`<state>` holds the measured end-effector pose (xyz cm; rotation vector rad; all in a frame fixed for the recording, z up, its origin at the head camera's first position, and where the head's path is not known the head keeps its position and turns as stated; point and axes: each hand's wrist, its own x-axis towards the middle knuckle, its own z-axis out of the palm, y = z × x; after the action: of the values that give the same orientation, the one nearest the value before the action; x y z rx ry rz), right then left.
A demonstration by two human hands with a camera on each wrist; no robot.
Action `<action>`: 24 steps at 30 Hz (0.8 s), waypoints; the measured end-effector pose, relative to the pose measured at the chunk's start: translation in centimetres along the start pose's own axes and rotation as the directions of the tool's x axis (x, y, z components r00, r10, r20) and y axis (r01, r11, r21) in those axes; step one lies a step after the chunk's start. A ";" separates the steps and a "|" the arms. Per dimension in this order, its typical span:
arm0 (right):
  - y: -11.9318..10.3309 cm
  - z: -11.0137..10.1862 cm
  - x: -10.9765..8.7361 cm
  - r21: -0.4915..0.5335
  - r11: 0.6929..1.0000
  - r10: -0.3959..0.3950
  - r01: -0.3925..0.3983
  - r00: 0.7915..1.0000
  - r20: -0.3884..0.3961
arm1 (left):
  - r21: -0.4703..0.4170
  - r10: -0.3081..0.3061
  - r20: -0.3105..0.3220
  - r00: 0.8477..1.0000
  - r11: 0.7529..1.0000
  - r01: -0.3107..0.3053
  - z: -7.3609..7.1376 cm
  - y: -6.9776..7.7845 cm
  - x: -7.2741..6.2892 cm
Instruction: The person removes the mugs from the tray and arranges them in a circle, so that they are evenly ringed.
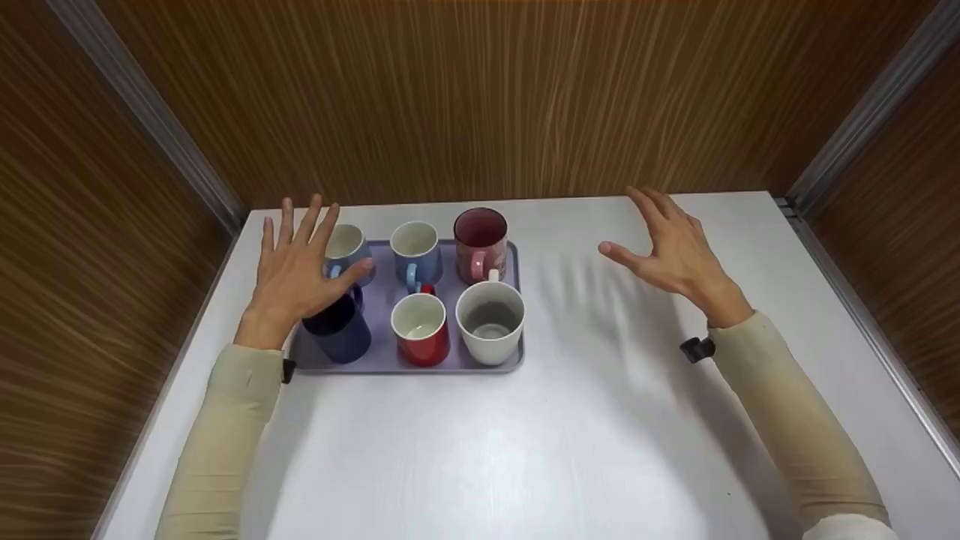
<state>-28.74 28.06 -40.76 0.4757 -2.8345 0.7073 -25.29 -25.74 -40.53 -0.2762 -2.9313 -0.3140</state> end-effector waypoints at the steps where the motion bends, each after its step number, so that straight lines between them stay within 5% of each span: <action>1: -0.2 0.2 -0.2 0.010 1.000 -0.009 0.009 1.000 -0.001 | -0.009 0.007 -0.006 1.000 1.000 -0.007 0.1 -0.2 -0.3; 12: -3.3 3.1 -2.2 0.107 0.991 -0.084 0.080 0.996 0.030 | -0.068 0.059 -0.029 0.998 0.996 -0.061 1.0 -2.2 -4.2; 24: -6.5 6.4 -4.3 0.267 0.956 -0.154 0.119 0.981 0.115 | -0.154 0.103 -0.019 0.995 0.983 -0.105 3.8 -5.4 -7.3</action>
<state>-23.10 20.70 -44.64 0.7804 -2.8055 1.0620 -19.93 -31.27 -46.71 -0.4461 -2.8731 -0.5266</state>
